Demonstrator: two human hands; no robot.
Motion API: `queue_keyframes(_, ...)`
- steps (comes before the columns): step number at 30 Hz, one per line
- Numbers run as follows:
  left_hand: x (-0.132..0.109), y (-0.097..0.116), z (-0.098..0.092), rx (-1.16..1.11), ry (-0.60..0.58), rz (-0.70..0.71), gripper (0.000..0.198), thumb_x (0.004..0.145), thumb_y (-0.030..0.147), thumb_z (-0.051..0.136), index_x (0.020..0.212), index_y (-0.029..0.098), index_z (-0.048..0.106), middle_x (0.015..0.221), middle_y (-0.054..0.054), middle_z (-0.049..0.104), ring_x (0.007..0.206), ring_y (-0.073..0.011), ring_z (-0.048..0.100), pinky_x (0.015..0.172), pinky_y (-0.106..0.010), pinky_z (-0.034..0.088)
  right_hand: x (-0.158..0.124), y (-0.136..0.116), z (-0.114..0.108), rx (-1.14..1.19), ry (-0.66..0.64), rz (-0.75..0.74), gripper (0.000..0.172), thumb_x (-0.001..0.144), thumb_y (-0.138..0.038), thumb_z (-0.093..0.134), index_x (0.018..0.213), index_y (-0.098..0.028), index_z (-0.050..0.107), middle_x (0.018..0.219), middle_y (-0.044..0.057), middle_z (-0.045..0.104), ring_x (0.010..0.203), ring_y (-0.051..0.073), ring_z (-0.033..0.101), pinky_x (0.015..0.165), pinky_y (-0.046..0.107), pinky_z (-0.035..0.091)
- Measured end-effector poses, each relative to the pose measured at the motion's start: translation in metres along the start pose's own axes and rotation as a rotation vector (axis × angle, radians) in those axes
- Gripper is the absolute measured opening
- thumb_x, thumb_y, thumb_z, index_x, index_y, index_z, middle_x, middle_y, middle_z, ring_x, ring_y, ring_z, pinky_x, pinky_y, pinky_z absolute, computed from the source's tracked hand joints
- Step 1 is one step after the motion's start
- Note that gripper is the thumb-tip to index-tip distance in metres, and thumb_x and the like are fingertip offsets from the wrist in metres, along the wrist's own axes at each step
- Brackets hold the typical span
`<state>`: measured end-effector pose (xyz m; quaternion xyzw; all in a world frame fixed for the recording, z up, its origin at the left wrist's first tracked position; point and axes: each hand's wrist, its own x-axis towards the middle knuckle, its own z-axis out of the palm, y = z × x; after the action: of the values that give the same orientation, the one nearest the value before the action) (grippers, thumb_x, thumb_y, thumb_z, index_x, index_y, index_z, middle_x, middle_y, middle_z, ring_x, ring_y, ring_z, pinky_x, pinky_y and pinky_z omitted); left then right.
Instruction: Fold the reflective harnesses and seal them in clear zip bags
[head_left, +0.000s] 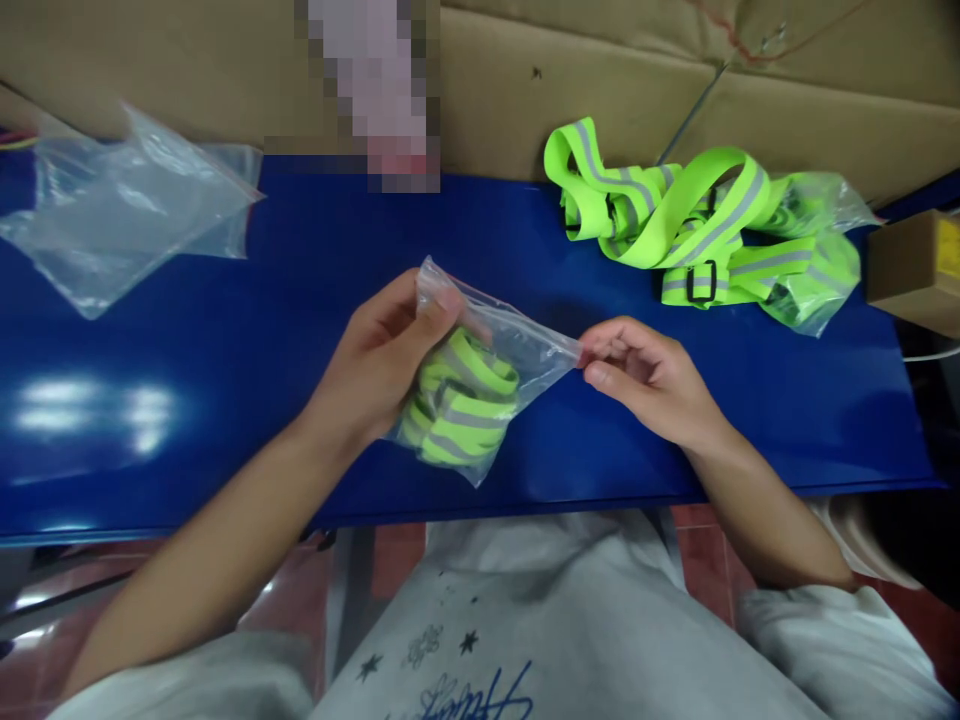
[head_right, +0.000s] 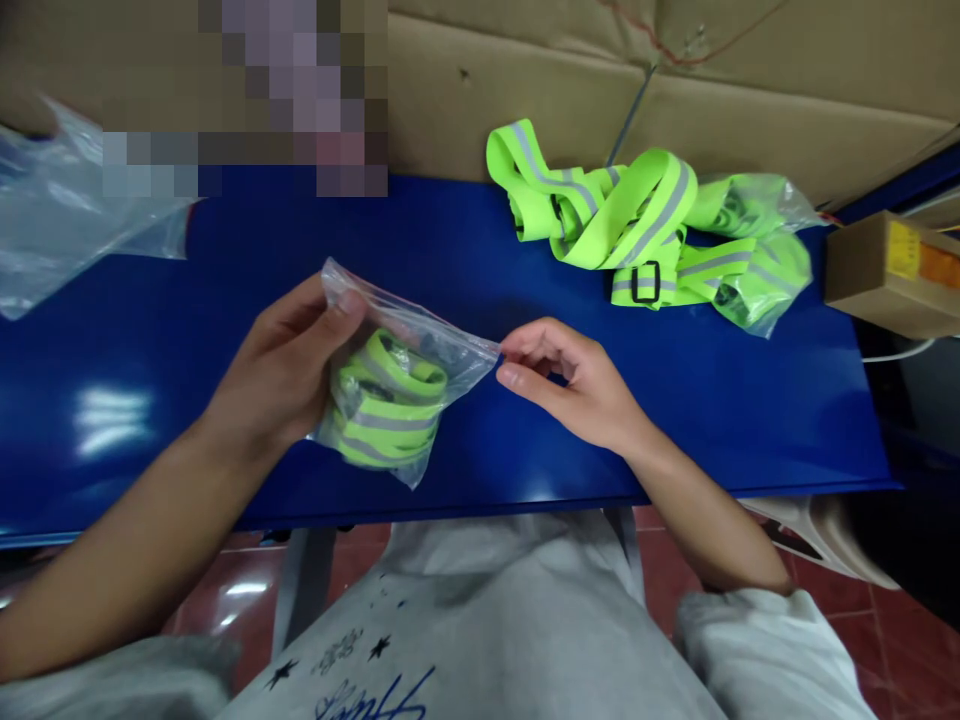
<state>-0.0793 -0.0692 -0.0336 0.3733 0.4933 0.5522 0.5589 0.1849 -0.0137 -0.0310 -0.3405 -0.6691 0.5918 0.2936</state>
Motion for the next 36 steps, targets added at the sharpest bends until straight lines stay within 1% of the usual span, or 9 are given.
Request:
queue_keyframes(5, -0.006, -0.001, 0.006, 0.055, 0.036, 0.108, 0.020, 0.094, 0.042, 0.075, 0.090, 0.022, 0.070, 0.081, 0.000, 0.075, 0.068, -0.0136, 0.069, 0.059, -0.024, 0.055, 0.001, 0.002, 0.006, 0.026, -0.012, 0.071, 0.020, 0.093, -0.038, 0.077, 0.092, -0.018, 0.072, 0.080, 0.001, 0.071, 0.067, 0.009, 0.063, 0.060, 0.021, 0.049)
queue_keyframes(10, -0.002, -0.006, 0.008, 0.009, 0.066, 0.111, 0.018, 0.097, 0.042, 0.072, 0.098, 0.024, 0.070, 0.073, 0.002, 0.073, 0.060, -0.0126, 0.067, 0.054, -0.023, 0.052, 0.000, 0.008, 0.008, -0.059, 0.067, -0.025, 0.017, 0.092, -0.032, 0.078, 0.084, -0.019, 0.069, 0.075, -0.001, 0.066, 0.065, 0.008, 0.057, 0.060, 0.022, 0.045)
queue_keyframes(15, -0.001, -0.011, 0.014, -0.034, 0.107, 0.091, 0.015, 0.095, 0.039, 0.074, 0.093, 0.025, 0.069, 0.069, 0.002, 0.072, 0.057, -0.0148, 0.067, 0.054, -0.026, 0.054, 0.003, 0.010, 0.006, -0.102, 0.095, -0.078, 0.021, 0.093, -0.030, 0.076, 0.080, -0.019, 0.065, 0.075, -0.001, 0.062, 0.064, 0.008, 0.053, 0.058, 0.022, 0.042)
queue_keyframes(20, 0.001, -0.017, 0.015, -0.065, 0.111, 0.137, 0.016, 0.096, 0.037, 0.073, 0.088, 0.025, 0.066, 0.082, 0.000, 0.076, 0.070, -0.0161, 0.072, 0.064, -0.028, 0.057, 0.008, 0.014, 0.009, -0.030, 0.062, 0.025, 0.023, 0.093, -0.036, 0.076, 0.085, -0.018, 0.066, 0.075, -0.001, 0.063, 0.063, 0.008, 0.054, 0.057, 0.022, 0.042)
queue_keyframes(24, 0.000, -0.015, 0.015, -0.048, 0.086, 0.166, 0.017, 0.098, 0.038, 0.069, 0.090, 0.023, 0.069, 0.082, -0.001, 0.076, 0.068, -0.0154, 0.069, 0.063, -0.029, 0.058, 0.010, 0.013, 0.012, 0.032, 0.111, 0.075, 0.026, 0.092, -0.042, 0.077, 0.090, -0.017, 0.069, 0.071, -0.002, 0.062, 0.059, 0.007, 0.051, 0.054, 0.022, 0.039)
queue_keyframes(28, -0.003, -0.013, 0.017, 0.065, 0.100, 0.154, 0.014, 0.097, 0.039, 0.071, 0.093, 0.025, 0.072, 0.085, 0.000, 0.076, 0.074, -0.0154, 0.070, 0.068, -0.030, 0.058, 0.010, 0.011, 0.014, -0.009, 0.114, 0.075, 0.036, 0.086, -0.052, 0.081, 0.088, -0.018, 0.069, 0.068, -0.002, 0.059, 0.058, 0.008, 0.048, 0.052, 0.023, 0.036)
queue_keyframes(31, -0.004, -0.015, 0.018, 0.068, 0.119, 0.159, 0.016, 0.096, 0.038, 0.073, 0.088, 0.025, 0.071, 0.085, 0.001, 0.075, 0.074, -0.0145, 0.069, 0.067, -0.029, 0.057, 0.009, 0.015, 0.016, -0.084, 0.138, 0.054, 0.041, 0.088, -0.058, 0.076, 0.085, -0.019, 0.064, 0.069, -0.002, 0.054, 0.059, 0.009, 0.044, 0.053, 0.025, 0.034)
queue_keyframes(34, -0.003, -0.019, 0.019, 0.052, 0.134, 0.149, 0.018, 0.095, 0.036, 0.074, 0.085, 0.023, 0.069, 0.083, 0.001, 0.075, 0.073, -0.0128, 0.069, 0.068, -0.026, 0.056, 0.007, 0.021, 0.018, -0.141, 0.135, 0.025, 0.037, 0.096, -0.054, 0.068, 0.086, -0.019, 0.060, 0.070, -0.002, 0.051, 0.061, 0.009, 0.043, 0.055, 0.025, 0.035)
queue_keyframes(36, -0.003, -0.021, 0.019, 0.033, 0.129, 0.151, 0.017, 0.095, 0.036, 0.075, 0.086, 0.023, 0.069, 0.082, 0.001, 0.074, 0.074, -0.0122, 0.069, 0.069, -0.024, 0.057, 0.006, 0.024, 0.018, -0.163, 0.109, 0.012, 0.032, 0.098, -0.050, 0.066, 0.090, -0.020, 0.062, 0.075, -0.002, 0.055, 0.064, 0.010, 0.047, 0.057, 0.025, 0.037)
